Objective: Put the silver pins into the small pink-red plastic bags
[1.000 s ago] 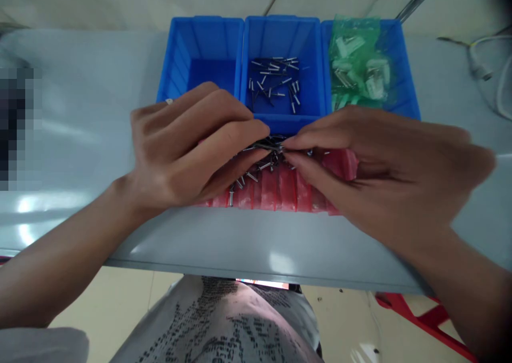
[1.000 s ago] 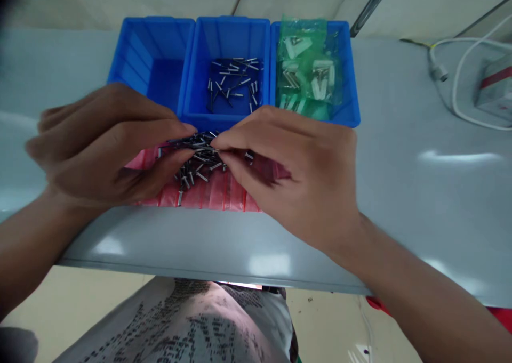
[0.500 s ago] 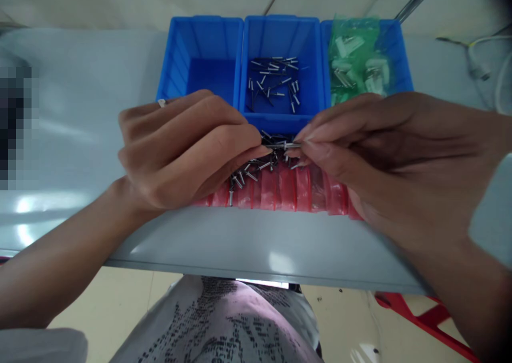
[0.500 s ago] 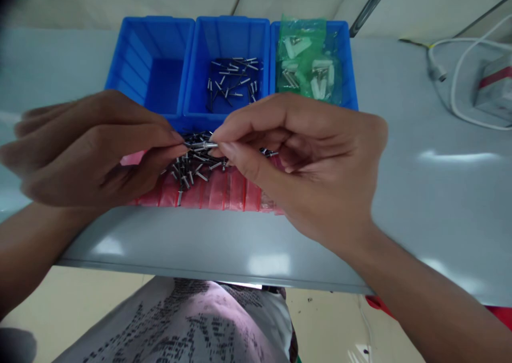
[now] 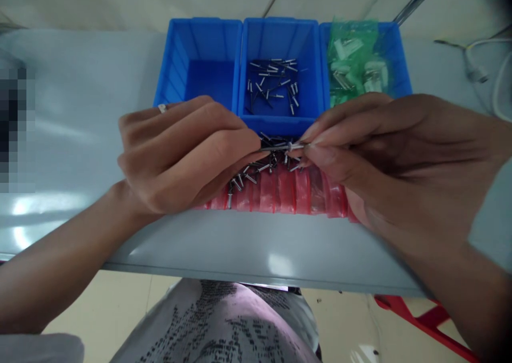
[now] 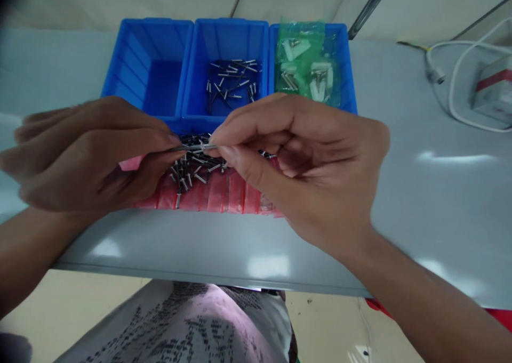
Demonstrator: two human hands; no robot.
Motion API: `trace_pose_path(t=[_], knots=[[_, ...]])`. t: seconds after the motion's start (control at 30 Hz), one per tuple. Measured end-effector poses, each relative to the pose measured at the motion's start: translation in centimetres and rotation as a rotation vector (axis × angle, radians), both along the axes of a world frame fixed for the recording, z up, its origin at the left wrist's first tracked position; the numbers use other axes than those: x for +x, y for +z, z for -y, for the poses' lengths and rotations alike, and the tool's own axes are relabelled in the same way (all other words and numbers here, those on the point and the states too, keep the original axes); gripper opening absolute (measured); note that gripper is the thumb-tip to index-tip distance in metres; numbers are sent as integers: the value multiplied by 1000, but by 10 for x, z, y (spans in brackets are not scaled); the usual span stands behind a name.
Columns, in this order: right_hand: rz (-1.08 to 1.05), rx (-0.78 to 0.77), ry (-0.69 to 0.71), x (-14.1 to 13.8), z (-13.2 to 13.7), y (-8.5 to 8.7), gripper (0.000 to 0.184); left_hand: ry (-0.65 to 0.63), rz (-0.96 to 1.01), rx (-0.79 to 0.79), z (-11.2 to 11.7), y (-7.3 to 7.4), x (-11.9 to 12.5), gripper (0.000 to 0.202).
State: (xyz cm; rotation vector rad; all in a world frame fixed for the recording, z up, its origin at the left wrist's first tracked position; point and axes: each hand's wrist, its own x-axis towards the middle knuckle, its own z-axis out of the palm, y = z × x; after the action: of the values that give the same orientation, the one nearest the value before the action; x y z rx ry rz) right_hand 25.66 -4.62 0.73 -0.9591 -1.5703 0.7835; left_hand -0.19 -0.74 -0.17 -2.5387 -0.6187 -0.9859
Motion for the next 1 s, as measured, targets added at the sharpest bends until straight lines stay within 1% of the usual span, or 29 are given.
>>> trace_pose_path(t=[0.03, 0.1, 0.17, 0.2, 0.23, 0.3, 0.37, 0.4, 0.43, 0.47, 0.57, 0.63, 0.73, 0.8, 0.87, 0.93, 1.0], knots=[[8, -2, 17, 0, 0, 0, 27, 10, 24, -37, 2, -2, 1, 15], [25, -17, 27, 0, 0, -1, 25, 61, 146, -169, 7, -6, 4, 15], [10, -19, -9, -1, -1, -2, 23, 130, 281, -311, 13, -11, 9, 25], [-17, -16, -25, -1, -2, -3, 24, 162, 318, -359, 17, -13, 11, 31], [-56, -8, -21, 0, -4, -4, 27, 181, 332, -386, 19, -15, 13, 35], [-119, -2, 47, 2, -7, -5, 37, 199, 331, -408, 22, -17, 14, 39], [-92, -1, 102, 5, -9, -5, 46, 207, 329, -402, 21, -17, 13, 39], [-28, 19, 109, 7, -9, -4, 46, 211, 326, -384, 19, -16, 12, 37], [67, 70, 108, 9, -9, -4, 43, 214, 318, -355, 16, -14, 10, 34], [197, 154, 113, 10, -8, -3, 39, 214, 302, -311, 13, -12, 7, 29], [628, 506, 211, 9, -10, -2, 27, 191, 199, -126, 3, -5, 0, 16], [837, 701, 287, 3, -16, -1, 23, 173, 130, -55, -3, 0, -4, 14], [1069, 879, 396, -17, -28, 5, 24, 161, 106, -33, -9, 5, -8, 10], [1193, 913, 469, -32, -35, 11, 34, 186, 113, -33, -9, 7, -9, 8], [1277, 840, 525, -45, -38, 16, 38, 242, 122, -76, -7, 8, -9, 9], [1278, 791, 545, -53, -38, 18, 36, 261, 138, -107, -3, 7, -7, 9], [1210, 822, 524, -53, -37, 17, 31, 244, 151, -107, -1, 5, -5, 10]])
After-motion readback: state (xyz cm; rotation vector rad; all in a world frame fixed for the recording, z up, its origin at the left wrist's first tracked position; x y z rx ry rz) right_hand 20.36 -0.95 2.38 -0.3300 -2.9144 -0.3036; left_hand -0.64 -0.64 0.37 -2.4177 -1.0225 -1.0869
